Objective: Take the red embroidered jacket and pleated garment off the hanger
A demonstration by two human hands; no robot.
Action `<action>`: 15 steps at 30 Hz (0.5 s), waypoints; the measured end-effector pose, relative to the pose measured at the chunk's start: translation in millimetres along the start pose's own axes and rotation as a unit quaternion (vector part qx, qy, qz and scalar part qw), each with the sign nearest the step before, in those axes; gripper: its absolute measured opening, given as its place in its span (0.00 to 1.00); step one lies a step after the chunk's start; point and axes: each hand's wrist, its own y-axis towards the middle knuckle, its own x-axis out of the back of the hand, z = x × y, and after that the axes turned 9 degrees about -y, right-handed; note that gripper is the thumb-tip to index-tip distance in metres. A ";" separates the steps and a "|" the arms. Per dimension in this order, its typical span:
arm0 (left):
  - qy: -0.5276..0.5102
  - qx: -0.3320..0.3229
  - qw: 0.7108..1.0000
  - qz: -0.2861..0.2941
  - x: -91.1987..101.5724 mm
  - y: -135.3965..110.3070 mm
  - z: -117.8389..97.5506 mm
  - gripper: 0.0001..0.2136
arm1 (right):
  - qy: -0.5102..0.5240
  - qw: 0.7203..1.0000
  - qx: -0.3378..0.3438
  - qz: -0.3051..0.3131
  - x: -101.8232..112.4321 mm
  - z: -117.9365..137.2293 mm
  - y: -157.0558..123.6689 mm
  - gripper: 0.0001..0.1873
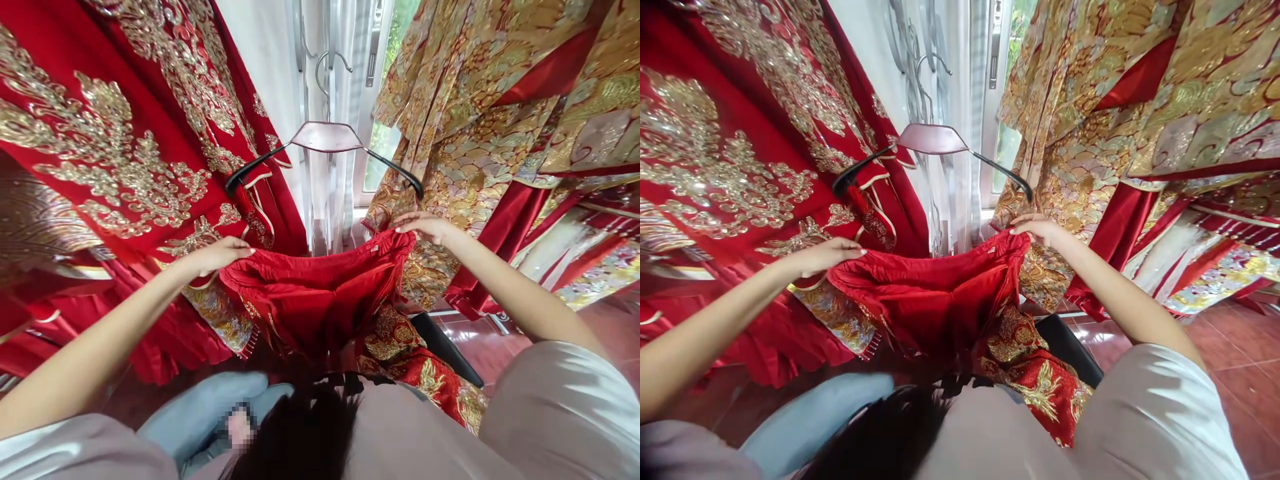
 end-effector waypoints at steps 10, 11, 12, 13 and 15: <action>0.125 -0.010 0.990 -0.062 7.2 -8.9 -30.4 0.12 | 0.236 0.971 0.013 0.026 26.4 52.2 -53.6 0.33; 0.177 -0.029 0.980 -0.091 7.8 -5.5 -34.0 0.13 | 0.235 0.972 0.018 0.007 26.2 56.4 -54.0 0.29; 0.219 -0.045 0.968 -0.116 7.3 -1.1 -37.0 0.13 | 0.237 0.971 0.023 -0.010 26.0 59.5 -53.6 0.25; 0.248 -0.055 0.958 -0.136 6.1 4.2 -39.3 0.12 | 0.236 0.971 0.033 -0.025 25.8 61.4 -52.5 0.22; 0.274 -0.050 0.948 -0.152 3.5 17.0 -42.7 0.10 | 0.209 0.975 0.065 -0.046 26.2 61.9 -48.8 0.21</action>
